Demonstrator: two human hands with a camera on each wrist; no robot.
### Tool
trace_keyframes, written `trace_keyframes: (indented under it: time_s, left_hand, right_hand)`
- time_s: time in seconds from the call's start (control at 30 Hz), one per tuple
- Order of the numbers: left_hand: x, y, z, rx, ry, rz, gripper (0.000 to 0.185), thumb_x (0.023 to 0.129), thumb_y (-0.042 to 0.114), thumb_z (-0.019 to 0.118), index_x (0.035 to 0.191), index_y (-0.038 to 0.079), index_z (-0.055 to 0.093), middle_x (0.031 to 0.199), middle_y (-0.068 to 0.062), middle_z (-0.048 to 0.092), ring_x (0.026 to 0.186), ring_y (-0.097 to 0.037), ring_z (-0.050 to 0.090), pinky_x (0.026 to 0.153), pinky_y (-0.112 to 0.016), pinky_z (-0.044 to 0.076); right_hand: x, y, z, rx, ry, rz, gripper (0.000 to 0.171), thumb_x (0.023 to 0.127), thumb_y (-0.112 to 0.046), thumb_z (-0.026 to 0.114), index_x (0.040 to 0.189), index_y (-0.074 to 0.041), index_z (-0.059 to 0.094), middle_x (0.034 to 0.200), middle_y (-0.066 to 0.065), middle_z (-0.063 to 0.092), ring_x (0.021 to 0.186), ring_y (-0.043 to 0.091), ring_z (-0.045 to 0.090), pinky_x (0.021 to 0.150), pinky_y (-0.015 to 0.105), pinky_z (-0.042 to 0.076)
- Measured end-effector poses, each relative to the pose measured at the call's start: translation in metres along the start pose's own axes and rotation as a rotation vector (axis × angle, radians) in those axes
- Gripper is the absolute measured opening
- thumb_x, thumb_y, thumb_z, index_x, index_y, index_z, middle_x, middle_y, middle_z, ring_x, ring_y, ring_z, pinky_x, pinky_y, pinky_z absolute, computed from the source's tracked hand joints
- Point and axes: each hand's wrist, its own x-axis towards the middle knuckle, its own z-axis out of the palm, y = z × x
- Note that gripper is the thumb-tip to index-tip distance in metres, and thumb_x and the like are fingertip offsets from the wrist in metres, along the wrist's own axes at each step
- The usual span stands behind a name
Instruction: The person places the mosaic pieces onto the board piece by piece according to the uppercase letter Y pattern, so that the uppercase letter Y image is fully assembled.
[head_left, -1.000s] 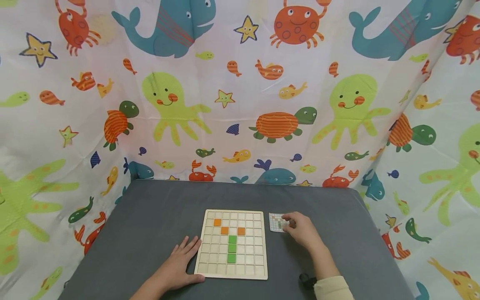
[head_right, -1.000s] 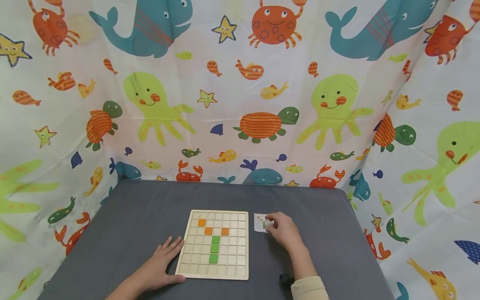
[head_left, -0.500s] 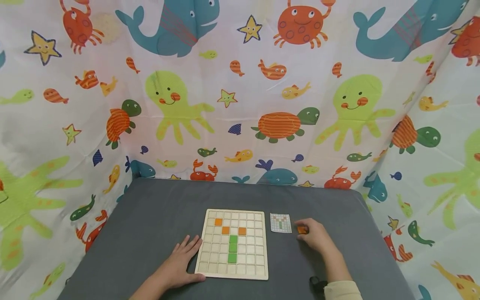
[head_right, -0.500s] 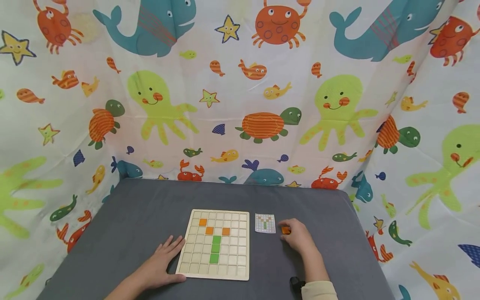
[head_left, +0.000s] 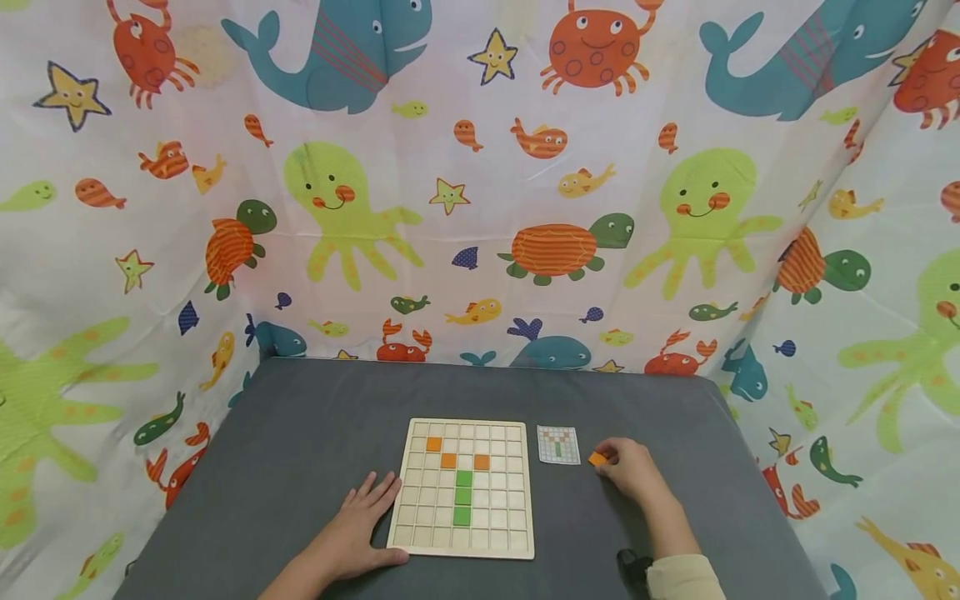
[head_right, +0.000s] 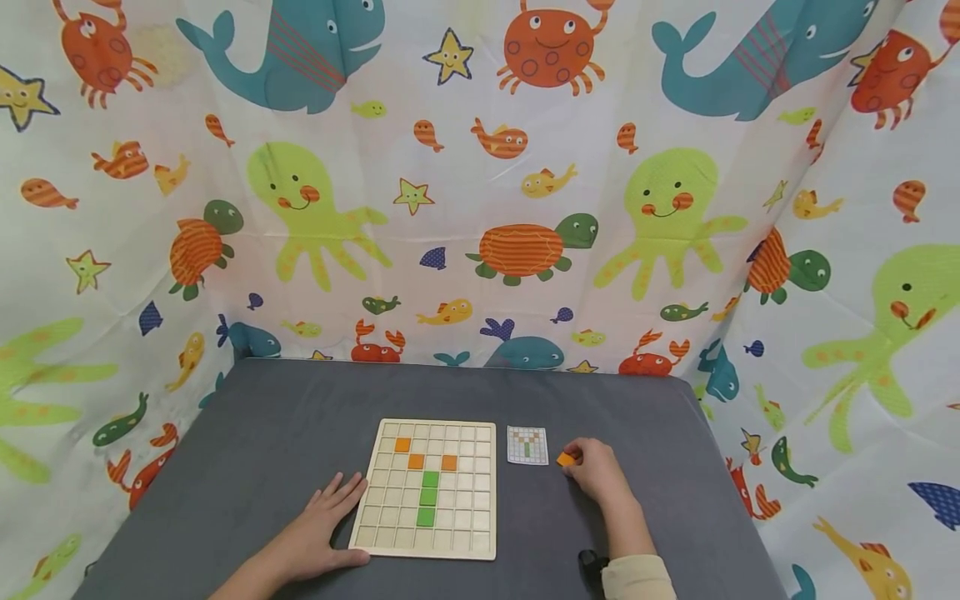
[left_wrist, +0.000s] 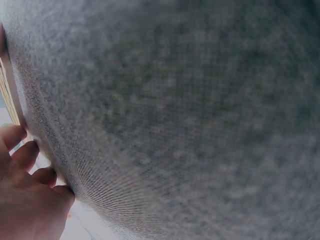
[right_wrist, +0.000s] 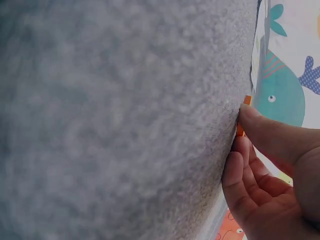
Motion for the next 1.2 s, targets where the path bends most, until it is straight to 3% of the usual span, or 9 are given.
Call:
trace_keyframes:
  time_s: [0.3, 0.47, 0.7, 0.97, 1.2]
  left_hand:
    - [0.0, -0.002, 0.001, -0.007, 0.016, 0.008, 0.113, 0.066, 0.082, 0.057, 0.153, 0.019, 0.021, 0.159, -0.005, 0.019, 0.146, -0.039, 0.008, 0.109, -0.066, 0.015]
    - [-0.001, -0.004, 0.002, -0.002, 0.043, 0.009, 0.113, 0.065, 0.081, 0.059, 0.153, 0.02, 0.022, 0.159, -0.004, 0.02, 0.146, -0.038, 0.008, 0.11, -0.065, 0.016]
    - [0.0, -0.003, 0.004, 0.004, 0.029, 0.01, 0.113, 0.065, 0.082, 0.057, 0.153, 0.02, 0.021, 0.159, -0.004, 0.019, 0.147, -0.037, 0.008, 0.11, -0.065, 0.016]
    - [0.0, -0.003, 0.004, -0.015, 0.024, 0.008, 0.114, 0.065, 0.082, 0.058, 0.153, 0.019, 0.021, 0.159, -0.005, 0.019, 0.146, -0.038, 0.007, 0.109, -0.066, 0.014]
    - [0.001, -0.005, 0.005, -0.005, 0.023, 0.014, 0.114, 0.065, 0.084, 0.055, 0.153, 0.019, 0.021, 0.159, -0.004, 0.018, 0.147, -0.038, 0.008, 0.109, -0.066, 0.015]
  right_hand:
    - [-0.001, -0.006, -0.001, -0.061, -0.015, -0.084, 0.023, 0.081, -0.012, 0.075, 0.104, -0.01, 0.072, 0.098, 0.004, 0.066, 0.081, 0.016, 0.057, 0.075, 0.038, 0.051]
    - [-0.002, -0.021, -0.004, -0.038, 0.002, -0.187, 0.024, 0.081, -0.013, 0.075, 0.105, -0.013, 0.072, 0.101, 0.002, 0.064, 0.085, 0.015, 0.057, 0.08, 0.04, 0.051]
    - [-0.003, -0.048, -0.004, -0.019, 0.023, -0.27, 0.026, 0.08, -0.011, 0.075, 0.106, -0.012, 0.071, 0.099, 0.002, 0.063, 0.078, 0.012, 0.054, 0.07, 0.032, 0.049]
    - [0.002, -0.079, 0.012, -0.036, -0.019, -0.351, 0.024, 0.082, -0.013, 0.074, 0.106, -0.014, 0.072, 0.099, -0.001, 0.063, 0.075, 0.01, 0.051, 0.064, 0.027, 0.045]
    - [0.004, -0.095, 0.025, -0.051, -0.053, -0.368, 0.023, 0.083, -0.016, 0.073, 0.106, -0.017, 0.071, 0.098, -0.002, 0.061, 0.075, 0.011, 0.049, 0.061, 0.026, 0.042]
